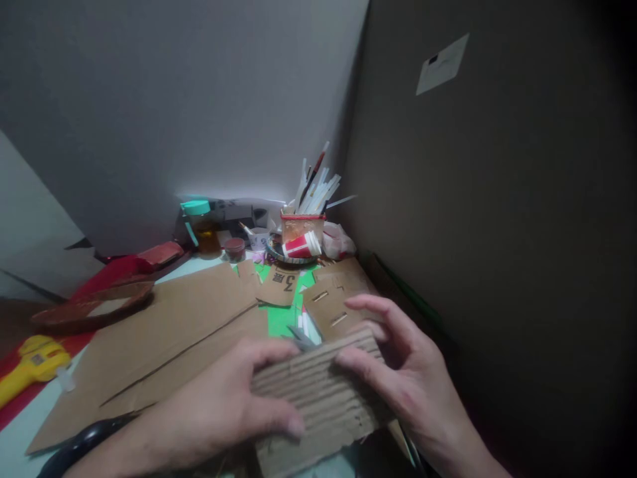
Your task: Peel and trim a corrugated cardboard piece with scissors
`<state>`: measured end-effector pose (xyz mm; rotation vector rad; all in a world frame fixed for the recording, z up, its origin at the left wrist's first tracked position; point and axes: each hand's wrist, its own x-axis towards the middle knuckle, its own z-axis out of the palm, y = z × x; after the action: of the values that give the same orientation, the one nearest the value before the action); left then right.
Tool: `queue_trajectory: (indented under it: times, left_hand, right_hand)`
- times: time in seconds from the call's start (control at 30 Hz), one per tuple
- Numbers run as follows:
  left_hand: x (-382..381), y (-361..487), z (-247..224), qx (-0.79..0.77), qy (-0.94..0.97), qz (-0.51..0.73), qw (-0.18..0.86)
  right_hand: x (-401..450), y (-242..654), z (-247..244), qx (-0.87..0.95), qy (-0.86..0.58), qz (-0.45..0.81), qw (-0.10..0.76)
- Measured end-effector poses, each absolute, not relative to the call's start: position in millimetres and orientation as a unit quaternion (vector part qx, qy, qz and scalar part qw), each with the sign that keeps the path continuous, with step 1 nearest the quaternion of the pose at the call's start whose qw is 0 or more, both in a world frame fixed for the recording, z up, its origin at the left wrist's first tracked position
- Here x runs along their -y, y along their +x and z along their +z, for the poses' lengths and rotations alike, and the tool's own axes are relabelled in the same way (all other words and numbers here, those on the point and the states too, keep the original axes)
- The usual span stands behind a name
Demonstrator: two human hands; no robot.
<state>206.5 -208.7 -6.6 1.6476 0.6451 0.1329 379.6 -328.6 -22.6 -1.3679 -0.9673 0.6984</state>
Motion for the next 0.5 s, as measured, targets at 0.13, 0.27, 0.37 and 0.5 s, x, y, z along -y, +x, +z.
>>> queue_trajectory:
  times: [0.13, 0.27, 0.37, 0.5]
  left_hand:
    - [215.4, 200.2, -4.3, -0.307, 0.743, -0.04, 0.594]
    - [219.3, 204.3, -1.2, -0.293, 0.697, 0.018, 0.654]
    - [222.2, 209.5, 0.7, -0.27, 0.588, 0.156, 0.746]
    - [223.4, 211.8, 0.2, -0.302, 0.452, 0.27, 0.795]
  right_hand:
    - [331.2, 377.1, -22.8, 0.467, -0.56, 0.336, 0.596]
    - [332.2, 382.7, -20.0, 0.409, -0.584, 0.315, 0.627]
    - [330.5, 388.3, -23.4, 0.452, -0.628, 0.273, 0.572]
    - [328.6, 394.6, -47.2, 0.657, -0.704, 0.05, 0.265]
